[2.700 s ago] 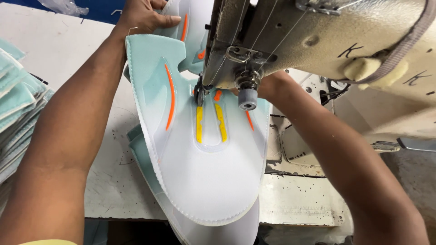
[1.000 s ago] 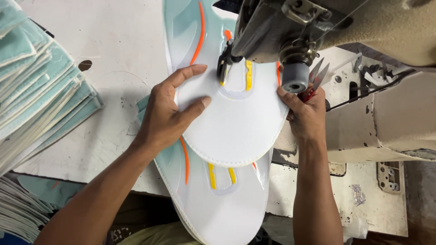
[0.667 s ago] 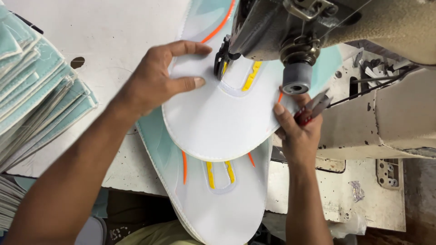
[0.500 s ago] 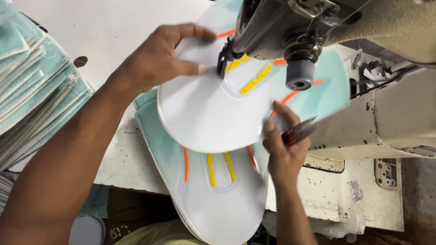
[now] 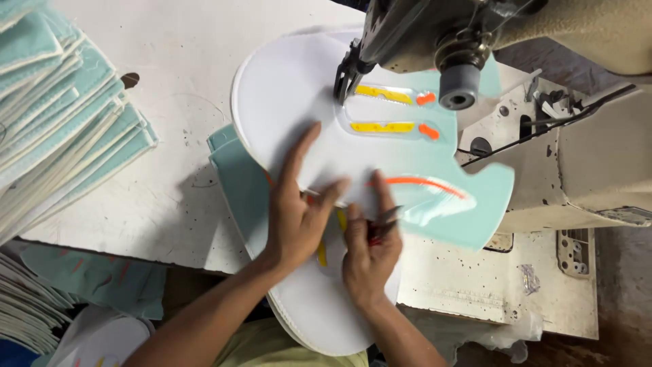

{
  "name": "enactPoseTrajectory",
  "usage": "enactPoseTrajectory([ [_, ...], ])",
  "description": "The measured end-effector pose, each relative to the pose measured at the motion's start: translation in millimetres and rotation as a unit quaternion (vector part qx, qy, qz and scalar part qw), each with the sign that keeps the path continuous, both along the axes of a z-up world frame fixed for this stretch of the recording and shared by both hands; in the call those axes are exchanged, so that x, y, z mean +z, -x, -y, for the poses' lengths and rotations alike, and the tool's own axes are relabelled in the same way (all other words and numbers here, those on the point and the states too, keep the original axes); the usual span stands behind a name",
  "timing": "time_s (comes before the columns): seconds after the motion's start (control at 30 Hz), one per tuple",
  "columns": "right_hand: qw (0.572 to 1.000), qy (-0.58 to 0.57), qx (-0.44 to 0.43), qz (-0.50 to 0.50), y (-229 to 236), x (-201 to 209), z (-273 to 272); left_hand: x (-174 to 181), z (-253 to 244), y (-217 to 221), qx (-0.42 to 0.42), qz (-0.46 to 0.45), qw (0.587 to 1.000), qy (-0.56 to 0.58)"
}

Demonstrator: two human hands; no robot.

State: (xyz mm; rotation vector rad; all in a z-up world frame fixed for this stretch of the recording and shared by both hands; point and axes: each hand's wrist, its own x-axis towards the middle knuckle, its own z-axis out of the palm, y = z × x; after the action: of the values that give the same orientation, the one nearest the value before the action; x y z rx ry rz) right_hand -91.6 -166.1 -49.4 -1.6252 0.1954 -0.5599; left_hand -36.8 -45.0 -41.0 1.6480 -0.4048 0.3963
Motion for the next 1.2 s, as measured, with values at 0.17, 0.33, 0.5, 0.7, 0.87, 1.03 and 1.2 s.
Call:
enactPoseTrajectory([
  [0.17, 0.977, 0.121, 0.174, 0.016, 44, 16, 52, 17, -12, -17, -0.009, -0.026, 0.999, 0.024],
  [0.33, 0.939, 0.336, -0.045, 0.054, -32, 69, 113, 24, -26, -28, -0.024, -0.017, 0.999, -0.033],
  [0.5, 0.802, 0.58, -0.037, 0.136, -137, 86, 153, 27, -40, -43, -0.04, 0.002, 0.996, -0.082],
  [0.7, 0.746, 0.66, -0.002, 0.089, -208, 64, 204, 52, -56, -74, -0.104, -0.091, 0.984, -0.113],
  [0.87, 0.906, 0.384, 0.169, -0.061, -141, 83, 189, 55, -76, -127, -0.257, -0.127, 0.951, -0.114],
  [1.03, 0.968, 0.187, 0.099, -0.132, -67, 63, 148, 52, -87, -108, -0.135, -0.14, 0.972, -0.13],
  [1.2, 0.991, 0.079, 0.106, -0.004, -42, 31, 126, 44, -104, -62, -0.152, -0.19, 0.966, -0.087],
])
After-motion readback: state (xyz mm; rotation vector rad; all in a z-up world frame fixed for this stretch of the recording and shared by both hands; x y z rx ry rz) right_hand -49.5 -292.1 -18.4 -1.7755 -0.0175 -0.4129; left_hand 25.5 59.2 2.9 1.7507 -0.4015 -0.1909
